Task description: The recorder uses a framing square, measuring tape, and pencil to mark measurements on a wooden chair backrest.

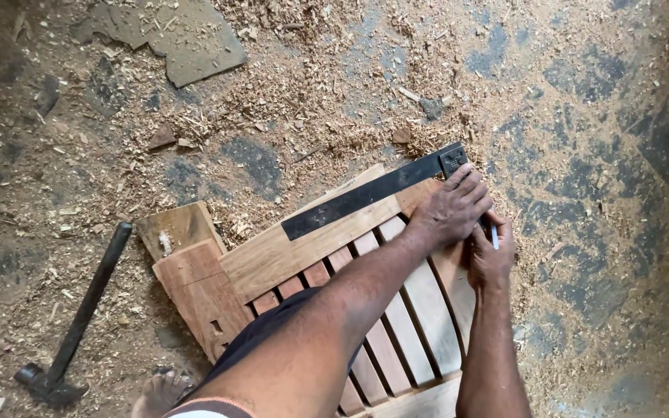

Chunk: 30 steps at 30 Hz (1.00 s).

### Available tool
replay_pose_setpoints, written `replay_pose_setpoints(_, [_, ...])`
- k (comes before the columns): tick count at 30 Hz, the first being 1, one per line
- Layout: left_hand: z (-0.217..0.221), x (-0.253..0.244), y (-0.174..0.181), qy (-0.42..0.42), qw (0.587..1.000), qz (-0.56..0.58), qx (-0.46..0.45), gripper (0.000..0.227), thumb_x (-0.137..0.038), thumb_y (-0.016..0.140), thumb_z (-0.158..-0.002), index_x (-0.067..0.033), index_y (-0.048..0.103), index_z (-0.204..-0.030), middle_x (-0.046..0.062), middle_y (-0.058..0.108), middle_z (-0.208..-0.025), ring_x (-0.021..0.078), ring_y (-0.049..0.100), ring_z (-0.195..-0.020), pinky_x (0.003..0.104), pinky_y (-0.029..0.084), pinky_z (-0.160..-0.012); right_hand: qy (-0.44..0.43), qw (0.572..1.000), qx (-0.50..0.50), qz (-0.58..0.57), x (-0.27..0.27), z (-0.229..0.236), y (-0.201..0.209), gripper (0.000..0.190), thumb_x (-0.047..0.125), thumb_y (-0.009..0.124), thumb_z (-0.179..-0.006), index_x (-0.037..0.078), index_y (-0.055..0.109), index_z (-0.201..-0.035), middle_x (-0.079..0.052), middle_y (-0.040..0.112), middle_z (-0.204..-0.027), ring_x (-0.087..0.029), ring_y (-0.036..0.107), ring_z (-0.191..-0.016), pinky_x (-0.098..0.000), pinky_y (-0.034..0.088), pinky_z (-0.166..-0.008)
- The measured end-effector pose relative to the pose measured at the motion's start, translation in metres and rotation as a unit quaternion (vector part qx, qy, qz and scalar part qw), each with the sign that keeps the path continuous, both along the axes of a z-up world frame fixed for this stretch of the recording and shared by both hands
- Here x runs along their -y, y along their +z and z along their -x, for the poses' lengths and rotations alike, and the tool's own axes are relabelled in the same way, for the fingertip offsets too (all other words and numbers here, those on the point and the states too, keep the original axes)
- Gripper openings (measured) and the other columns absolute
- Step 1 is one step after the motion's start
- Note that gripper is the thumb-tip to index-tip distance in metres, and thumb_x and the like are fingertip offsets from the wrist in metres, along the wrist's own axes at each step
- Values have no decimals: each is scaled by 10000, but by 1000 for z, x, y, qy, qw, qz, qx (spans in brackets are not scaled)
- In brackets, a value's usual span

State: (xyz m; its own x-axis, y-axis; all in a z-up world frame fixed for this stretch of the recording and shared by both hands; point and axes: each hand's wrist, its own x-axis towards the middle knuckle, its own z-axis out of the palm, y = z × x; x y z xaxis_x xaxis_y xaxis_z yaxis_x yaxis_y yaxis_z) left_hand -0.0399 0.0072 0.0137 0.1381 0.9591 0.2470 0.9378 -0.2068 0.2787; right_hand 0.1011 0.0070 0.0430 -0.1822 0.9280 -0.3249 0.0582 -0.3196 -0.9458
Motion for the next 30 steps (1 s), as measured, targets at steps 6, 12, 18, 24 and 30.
replay_pose_setpoints(6, [-2, 3, -4, 14, 1000, -11, 4, 384, -229, 390, -1030, -105, 568, -1347, 119, 552, -1426, 275, 397, -1447, 498, 99, -1311, -19, 1000, 23, 8, 2, -3, -3, 340, 9, 693, -946, 34, 594, -1271, -138, 659, -1271, -187, 686, -1072, -287, 622, -896])
replay_pose_setpoints(12, [5, 3, 9, -7, 999, 19, -41, 438, -382, 439, -1014, -98, 551, -1328, 135, 534, -1420, 297, 382, -1433, 512, 92, -1276, -34, 998, 47, 13, 1, -9, -11, 365, 3, 670, -944, 29, 620, -1304, -127, 667, -1267, -162, 676, -1011, -250, 613, -811])
replay_pose_setpoints(18, [3, 5, 8, 6, 999, -17, -29, 451, -399, 476, -986, -90, 566, -1302, 133, 555, -1395, 292, 409, -1420, 496, 120, -1285, -51, 993, 103, -26, 3, -6, -6, 344, -16, 649, -953, 0, 625, -1296, -132, 680, -1270, -160, 703, -1054, -242, 634, -882])
replay_pose_setpoints(24, [3, 3, 0, -18, 998, -52, -42, 388, -349, 488, -1028, -68, 592, -1274, 117, 603, -1304, 287, 465, -1368, 498, 163, -1303, -51, 996, 70, -8, 4, -4, -5, 316, -25, 640, -979, -4, 611, -1293, -156, 667, -1247, -195, 682, -1023, -289, 616, -877])
replay_pose_setpoints(30, [4, 5, 5, -28, 999, -21, -34, 358, -361, 510, -1005, -81, 588, -1214, 106, 600, -1206, 281, 487, -1314, 494, 179, -1292, -38, 999, 29, -4, 7, -1, -1, 314, -30, 620, -970, 8, 608, -1281, -137, 664, -1267, -185, 689, -1074, -279, 629, -921])
